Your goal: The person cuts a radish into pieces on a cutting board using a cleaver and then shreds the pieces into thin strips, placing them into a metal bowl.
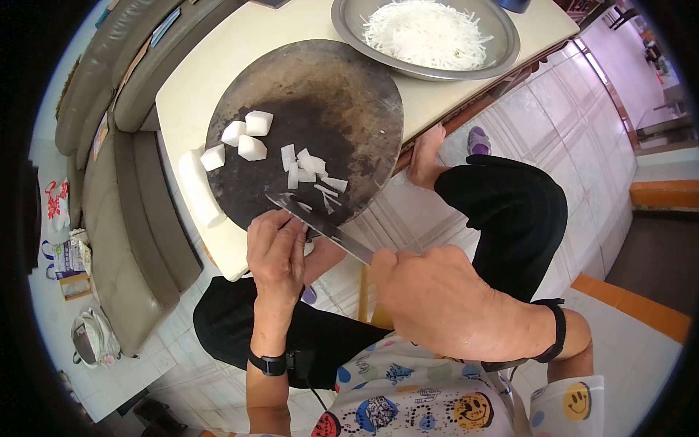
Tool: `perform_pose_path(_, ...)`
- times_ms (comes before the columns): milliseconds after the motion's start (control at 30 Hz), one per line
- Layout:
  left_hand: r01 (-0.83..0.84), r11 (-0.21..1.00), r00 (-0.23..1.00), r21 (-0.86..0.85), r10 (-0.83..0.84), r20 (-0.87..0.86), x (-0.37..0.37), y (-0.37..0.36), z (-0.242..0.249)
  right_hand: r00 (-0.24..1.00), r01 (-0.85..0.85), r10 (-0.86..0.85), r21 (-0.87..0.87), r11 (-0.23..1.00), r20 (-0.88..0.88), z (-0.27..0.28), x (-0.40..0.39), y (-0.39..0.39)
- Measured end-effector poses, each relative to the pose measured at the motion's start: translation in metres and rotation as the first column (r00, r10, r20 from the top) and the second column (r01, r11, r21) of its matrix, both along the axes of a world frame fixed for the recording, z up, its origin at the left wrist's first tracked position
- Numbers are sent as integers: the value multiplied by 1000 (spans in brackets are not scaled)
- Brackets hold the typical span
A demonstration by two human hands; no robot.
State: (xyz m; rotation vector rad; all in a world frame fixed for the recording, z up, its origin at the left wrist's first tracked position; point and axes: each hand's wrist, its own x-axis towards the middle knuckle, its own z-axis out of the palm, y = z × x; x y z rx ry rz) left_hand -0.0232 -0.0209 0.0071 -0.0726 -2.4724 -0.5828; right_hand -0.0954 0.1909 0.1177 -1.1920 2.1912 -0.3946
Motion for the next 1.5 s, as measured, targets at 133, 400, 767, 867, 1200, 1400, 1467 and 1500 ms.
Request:
perform_pose_path(133,-15,1000,1000,19,15,9,1,1,-2,1000,16,-16,-11,1000,8,-1,2,5)
perform_pose_path(400,-18,998,1000,64,18,14,2,1,-4,1000,25,-25,-66,997,8,-1,-1,4)
perform_pose_path(767,-8,996,1000,94,5,30,2,0,-3,996,-1,7,-68,998,86,-3,-18,5)
perform_pose_path(867,-6,993,999,117,2,36,2,0,-4,998,-9,21,-174,985,65,-13,-18,2)
perform_pose_path(1200,-45,995,999,84,43,25,5,0,-7,977,-104,68,-174,979,-200,-14,6,-12)
perform_pose_path(1400,-97,991,995,93,97,4,2,-2,-6,995,-47,35,-125,991,-97,-6,7,5)
perform_pose_path(1467,-136,985,991,107,135,10,1,-2,-5,994,-64,58,-57,996,-95,-6,2,5)
perform_pose_path(1500,-147,982,989,122,147,13,0,-2,-5,993,-68,62,-61,996,-99,-7,2,7)
